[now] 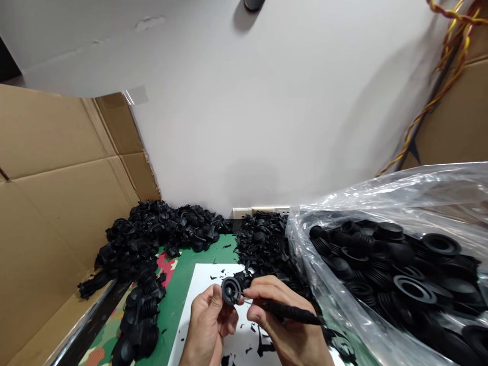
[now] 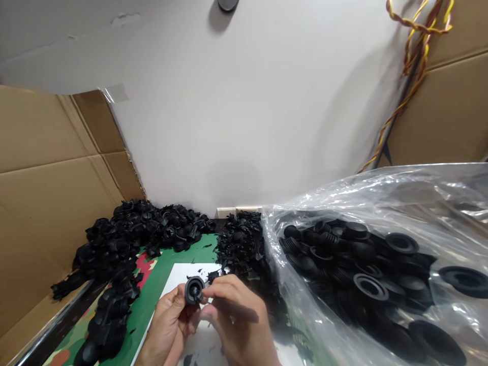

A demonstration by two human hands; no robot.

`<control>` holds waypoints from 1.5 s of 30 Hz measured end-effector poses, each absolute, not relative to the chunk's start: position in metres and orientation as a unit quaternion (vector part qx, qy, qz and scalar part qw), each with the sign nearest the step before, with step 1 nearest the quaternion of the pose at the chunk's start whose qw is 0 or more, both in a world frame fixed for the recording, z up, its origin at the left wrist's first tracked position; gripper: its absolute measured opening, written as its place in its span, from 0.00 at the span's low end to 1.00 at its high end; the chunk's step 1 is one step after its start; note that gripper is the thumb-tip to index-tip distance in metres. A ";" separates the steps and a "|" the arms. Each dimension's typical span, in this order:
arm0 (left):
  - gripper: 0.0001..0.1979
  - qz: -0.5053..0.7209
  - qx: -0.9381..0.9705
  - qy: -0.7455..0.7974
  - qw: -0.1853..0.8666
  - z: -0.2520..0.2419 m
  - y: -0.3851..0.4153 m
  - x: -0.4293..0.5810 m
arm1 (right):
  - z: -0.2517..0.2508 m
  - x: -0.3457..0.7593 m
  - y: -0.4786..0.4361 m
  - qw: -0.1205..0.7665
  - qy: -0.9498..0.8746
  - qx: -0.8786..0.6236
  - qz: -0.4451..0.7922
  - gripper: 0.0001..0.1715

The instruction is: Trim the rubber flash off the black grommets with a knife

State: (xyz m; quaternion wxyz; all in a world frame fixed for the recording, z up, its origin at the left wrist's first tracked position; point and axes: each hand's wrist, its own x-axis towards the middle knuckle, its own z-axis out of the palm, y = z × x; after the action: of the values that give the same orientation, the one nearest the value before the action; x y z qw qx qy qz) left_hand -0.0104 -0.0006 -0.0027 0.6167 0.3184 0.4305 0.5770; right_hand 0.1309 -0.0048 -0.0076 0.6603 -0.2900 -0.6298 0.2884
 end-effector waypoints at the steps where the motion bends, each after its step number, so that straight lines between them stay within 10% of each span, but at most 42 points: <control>1: 0.20 0.577 0.317 0.435 0.614 -0.003 0.000 -0.011 | -0.009 0.130 -0.004 0.663 -0.631 -0.289 0.281 0.07; 22: 0.25 0.562 0.422 0.486 0.520 -0.003 -0.005 -0.010 | -0.014 0.117 -0.007 0.699 -0.597 -0.293 0.264 0.03; 32: 0.25 0.561 0.417 0.477 0.533 0.002 -0.007 -0.003 | 0.001 0.129 -0.007 0.618 -0.395 -0.409 0.543 0.20; 45: 0.23 0.555 0.419 0.452 0.559 0.004 -0.005 -0.007 | 0.014 0.147 -0.004 0.662 -0.464 -0.373 0.456 0.19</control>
State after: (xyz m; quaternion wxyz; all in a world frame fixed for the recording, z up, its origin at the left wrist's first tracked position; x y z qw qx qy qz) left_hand -0.0075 -0.0051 0.0037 0.5591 0.4187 0.4520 0.5548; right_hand 0.1474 -0.0041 0.0141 0.6616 -0.3735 -0.4641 0.4555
